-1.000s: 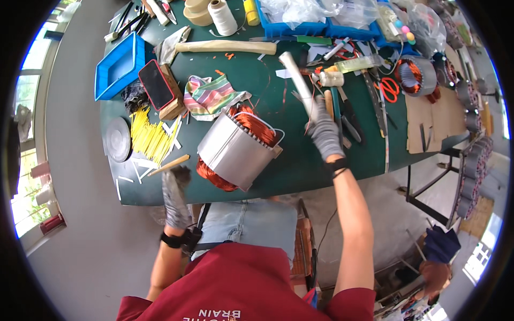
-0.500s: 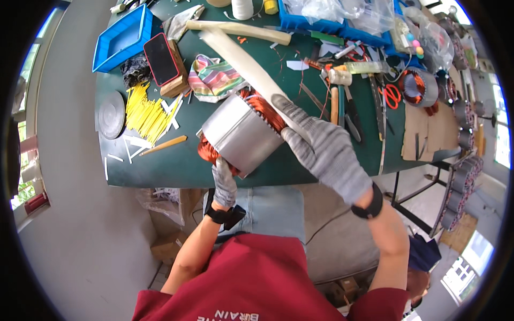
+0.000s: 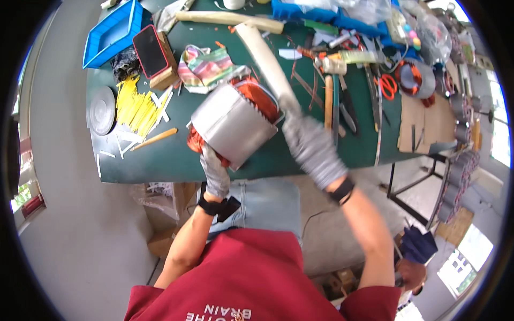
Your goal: The person is assembling a motor stator, using a hammer and a wedge to shape the copper windings.
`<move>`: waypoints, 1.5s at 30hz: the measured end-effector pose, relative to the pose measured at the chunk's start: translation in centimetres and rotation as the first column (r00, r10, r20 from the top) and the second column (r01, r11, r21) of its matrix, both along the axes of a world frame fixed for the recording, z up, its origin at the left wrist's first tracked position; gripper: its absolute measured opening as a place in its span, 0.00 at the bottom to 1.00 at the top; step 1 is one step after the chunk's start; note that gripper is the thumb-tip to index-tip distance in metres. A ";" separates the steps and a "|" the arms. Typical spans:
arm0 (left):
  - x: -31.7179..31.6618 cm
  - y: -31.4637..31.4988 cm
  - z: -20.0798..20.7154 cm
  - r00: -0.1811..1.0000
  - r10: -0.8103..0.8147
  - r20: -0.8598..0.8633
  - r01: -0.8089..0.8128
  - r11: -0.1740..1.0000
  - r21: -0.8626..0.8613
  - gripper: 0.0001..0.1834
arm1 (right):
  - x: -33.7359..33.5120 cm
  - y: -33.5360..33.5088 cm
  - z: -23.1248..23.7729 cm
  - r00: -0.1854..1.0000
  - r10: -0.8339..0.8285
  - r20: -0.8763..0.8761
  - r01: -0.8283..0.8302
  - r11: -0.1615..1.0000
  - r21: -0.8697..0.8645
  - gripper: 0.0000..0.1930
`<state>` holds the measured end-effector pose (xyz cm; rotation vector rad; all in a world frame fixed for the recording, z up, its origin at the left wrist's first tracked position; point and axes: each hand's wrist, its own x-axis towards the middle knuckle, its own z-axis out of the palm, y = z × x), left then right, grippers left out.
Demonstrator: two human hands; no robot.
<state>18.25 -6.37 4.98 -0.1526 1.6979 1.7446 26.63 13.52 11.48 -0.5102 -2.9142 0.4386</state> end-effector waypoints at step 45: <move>-3.9 1.0 4.7 0.866 0.139 0.481 -0.312 0.902 0.300 0.30 | -0.2 1.6 0.4 0.997 -0.057 0.043 0.065 0.976 -0.209 0.20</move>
